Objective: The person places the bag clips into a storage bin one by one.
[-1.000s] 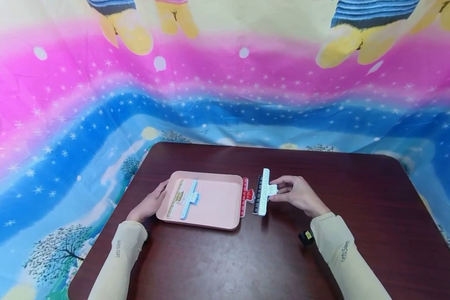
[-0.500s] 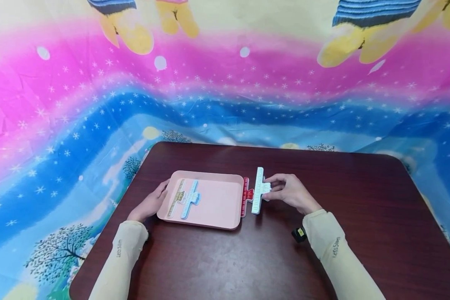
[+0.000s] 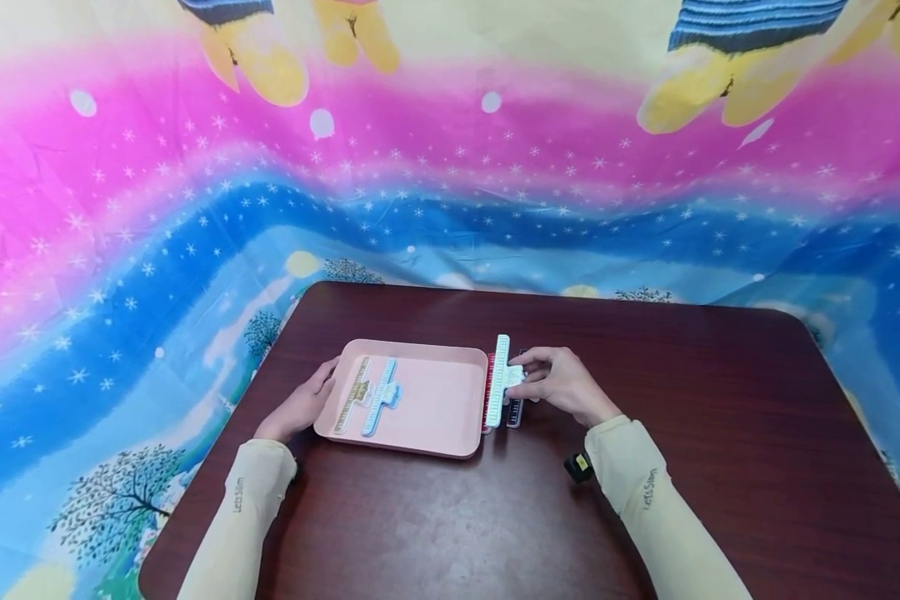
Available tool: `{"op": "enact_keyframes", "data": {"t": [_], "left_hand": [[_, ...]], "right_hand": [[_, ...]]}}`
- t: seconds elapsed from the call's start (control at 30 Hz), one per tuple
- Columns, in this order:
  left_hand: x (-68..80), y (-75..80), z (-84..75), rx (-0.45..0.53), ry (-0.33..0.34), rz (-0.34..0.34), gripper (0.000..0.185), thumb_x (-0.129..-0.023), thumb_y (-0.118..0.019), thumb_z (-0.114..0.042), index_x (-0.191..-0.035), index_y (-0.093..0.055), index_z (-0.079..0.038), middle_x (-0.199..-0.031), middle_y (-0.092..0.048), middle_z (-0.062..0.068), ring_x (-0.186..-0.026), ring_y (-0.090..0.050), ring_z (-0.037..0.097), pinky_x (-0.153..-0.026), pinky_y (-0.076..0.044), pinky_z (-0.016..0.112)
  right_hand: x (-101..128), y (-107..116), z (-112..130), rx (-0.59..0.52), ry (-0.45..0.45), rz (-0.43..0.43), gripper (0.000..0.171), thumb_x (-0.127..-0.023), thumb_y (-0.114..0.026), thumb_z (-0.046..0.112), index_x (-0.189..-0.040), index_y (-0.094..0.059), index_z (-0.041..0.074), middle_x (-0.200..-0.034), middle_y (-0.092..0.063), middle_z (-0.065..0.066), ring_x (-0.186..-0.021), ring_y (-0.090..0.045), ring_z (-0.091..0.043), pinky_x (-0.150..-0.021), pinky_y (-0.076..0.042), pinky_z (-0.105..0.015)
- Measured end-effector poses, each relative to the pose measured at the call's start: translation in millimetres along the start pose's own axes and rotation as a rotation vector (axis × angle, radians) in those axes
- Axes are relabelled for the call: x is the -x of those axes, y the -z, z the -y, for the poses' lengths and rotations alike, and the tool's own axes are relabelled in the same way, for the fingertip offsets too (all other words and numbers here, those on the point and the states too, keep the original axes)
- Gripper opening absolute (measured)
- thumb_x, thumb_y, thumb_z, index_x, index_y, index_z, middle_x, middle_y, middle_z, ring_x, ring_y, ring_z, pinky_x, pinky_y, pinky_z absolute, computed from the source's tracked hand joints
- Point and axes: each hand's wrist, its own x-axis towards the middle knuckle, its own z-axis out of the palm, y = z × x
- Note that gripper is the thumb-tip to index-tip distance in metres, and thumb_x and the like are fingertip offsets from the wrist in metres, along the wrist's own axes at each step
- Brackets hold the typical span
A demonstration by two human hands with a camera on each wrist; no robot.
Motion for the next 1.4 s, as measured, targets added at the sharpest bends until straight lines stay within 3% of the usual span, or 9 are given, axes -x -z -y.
{"op": "enact_keyframes", "data": {"t": [0.33, 0.9, 1.4], "left_hand": [[1.3, 0.1, -0.8, -0.004, -0.005, 0.003, 0.055, -0.115, -0.031, -0.027, -0.167, -0.018, -0.015, -0.163, -0.038, 0.024, -0.148, -0.039, 0.045, -0.121, -0.03, 0.061], [0.1, 0.2, -0.5, 0.01, -0.001, 0.017, 0.055, -0.115, -0.03, -0.029, -0.168, -0.017, -0.017, -0.164, -0.036, 0.024, -0.149, -0.037, 0.045, -0.121, -0.03, 0.062], [2.7, 1.9, -4.0, 0.005, 0.01, 0.018, 0.056, -0.115, -0.031, -0.027, -0.167, -0.017, -0.014, -0.164, -0.035, 0.024, -0.15, -0.036, 0.045, -0.122, -0.029, 0.061]], "right_hand": [[-6.1, -12.3, 7.2, -0.006, 0.012, 0.011, 0.054, -0.079, -0.091, 0.012, -0.128, -0.071, 0.002, -0.106, -0.076, -0.019, -0.092, -0.072, -0.021, -0.066, -0.056, -0.034], [-20.9, -30.7, 12.9, 0.008, 0.012, 0.008, 0.053, -0.078, -0.092, 0.011, -0.125, -0.072, 0.0, -0.115, -0.072, -0.02, -0.094, -0.074, -0.022, -0.079, -0.061, -0.031], [-31.3, -56.6, 31.2, 0.001, 0.03, 0.024, 0.048, -0.076, -0.093, 0.008, -0.12, -0.074, 0.001, -0.108, -0.071, -0.018, -0.089, -0.071, -0.023, -0.074, -0.058, -0.028]]}}
